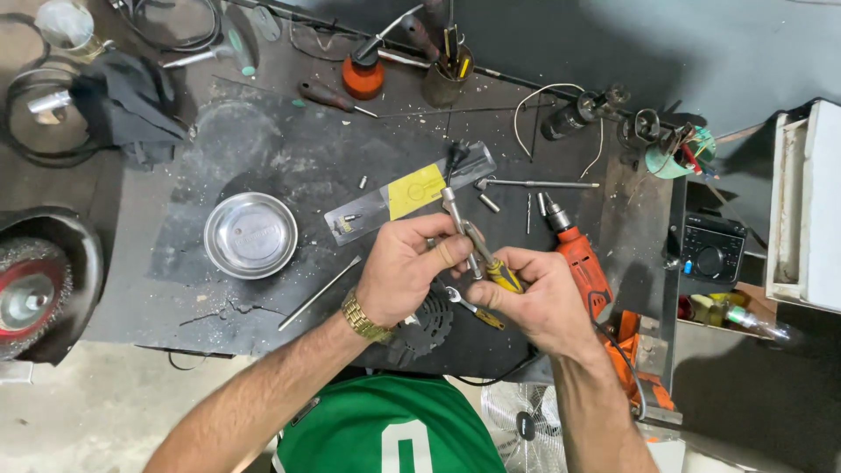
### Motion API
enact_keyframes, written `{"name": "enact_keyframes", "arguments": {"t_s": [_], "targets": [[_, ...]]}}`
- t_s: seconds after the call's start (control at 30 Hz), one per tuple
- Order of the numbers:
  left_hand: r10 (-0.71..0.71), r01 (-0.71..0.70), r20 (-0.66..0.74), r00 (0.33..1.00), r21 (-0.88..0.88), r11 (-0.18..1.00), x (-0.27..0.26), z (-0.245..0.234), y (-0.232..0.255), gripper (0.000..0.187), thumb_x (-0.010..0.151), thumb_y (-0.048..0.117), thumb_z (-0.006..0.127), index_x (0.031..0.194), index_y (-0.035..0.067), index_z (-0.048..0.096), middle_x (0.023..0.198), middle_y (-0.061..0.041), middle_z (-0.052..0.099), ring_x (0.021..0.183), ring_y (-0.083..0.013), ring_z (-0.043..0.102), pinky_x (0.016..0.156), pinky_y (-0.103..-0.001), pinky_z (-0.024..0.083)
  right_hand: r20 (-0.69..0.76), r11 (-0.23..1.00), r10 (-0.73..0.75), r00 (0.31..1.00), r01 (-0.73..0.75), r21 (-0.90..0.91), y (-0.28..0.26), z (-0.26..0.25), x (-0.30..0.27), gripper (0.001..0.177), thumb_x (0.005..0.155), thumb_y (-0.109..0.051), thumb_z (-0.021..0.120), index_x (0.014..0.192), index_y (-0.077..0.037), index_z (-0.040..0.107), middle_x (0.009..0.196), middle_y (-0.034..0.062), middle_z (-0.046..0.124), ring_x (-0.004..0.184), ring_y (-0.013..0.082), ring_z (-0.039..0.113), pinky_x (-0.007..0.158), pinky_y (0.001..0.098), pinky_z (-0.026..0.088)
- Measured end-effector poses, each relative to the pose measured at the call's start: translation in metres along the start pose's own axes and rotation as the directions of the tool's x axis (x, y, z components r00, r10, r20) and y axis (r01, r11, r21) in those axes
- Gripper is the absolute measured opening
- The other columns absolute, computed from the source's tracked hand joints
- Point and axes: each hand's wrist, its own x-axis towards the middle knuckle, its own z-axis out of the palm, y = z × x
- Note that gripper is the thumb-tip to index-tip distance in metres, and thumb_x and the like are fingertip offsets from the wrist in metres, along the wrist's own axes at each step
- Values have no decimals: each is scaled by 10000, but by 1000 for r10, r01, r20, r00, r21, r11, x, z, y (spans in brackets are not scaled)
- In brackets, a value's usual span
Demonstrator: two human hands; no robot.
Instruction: The person cleans a metal bowl with a cloth and then proceeds to disassemble a mechanical component, likely an alternator, using a screwdriver and a wrench. They remove screws and place them into the bowl while working at a cluttered workbench.
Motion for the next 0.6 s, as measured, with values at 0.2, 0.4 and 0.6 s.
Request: {"name": "enact_keyframes", "arguments": {"t_s": [0.2, 0.4, 0.6], "targets": [[17, -17, 5, 1000, 150, 989, -11, 2, 15, 108, 944, 78, 733, 956, -20, 777, 743, -114, 700, 678, -110, 664, 605, -232, 586, -18, 966, 184, 983, -177, 191, 24, 4, 4, 264, 664, -64, 938, 685, 28, 691, 430, 67, 538, 356, 51, 439, 332, 176, 352], [-135, 128, 21, 991, 207, 970, -21, -6, 14, 92, 941, 67, 724, 930, -13, 769, 669, -70, 672, 631, -78, 652, 575, -223, 580, 50, 960, 186, 981, -192, 205, 37, 12, 3, 281, 633, -30, 956, 686, 26, 686, 432, 52, 548, 341, 36, 462, 320, 159, 361], [-149, 145, -128, 981, -39, 989, -46, -10, -8, 227, 1099, 206, 441, 1014, 32, 560, 778, -129, 640, 622, -186, 654, 538, -240, 495, 99, 998, 63, 993, -65, 16, 19, 6, -6, 316, 906, -316, 765, 1053, -36, 769, 650, 52, 733, 588, 47, 531, 531, 221, 434]]}}
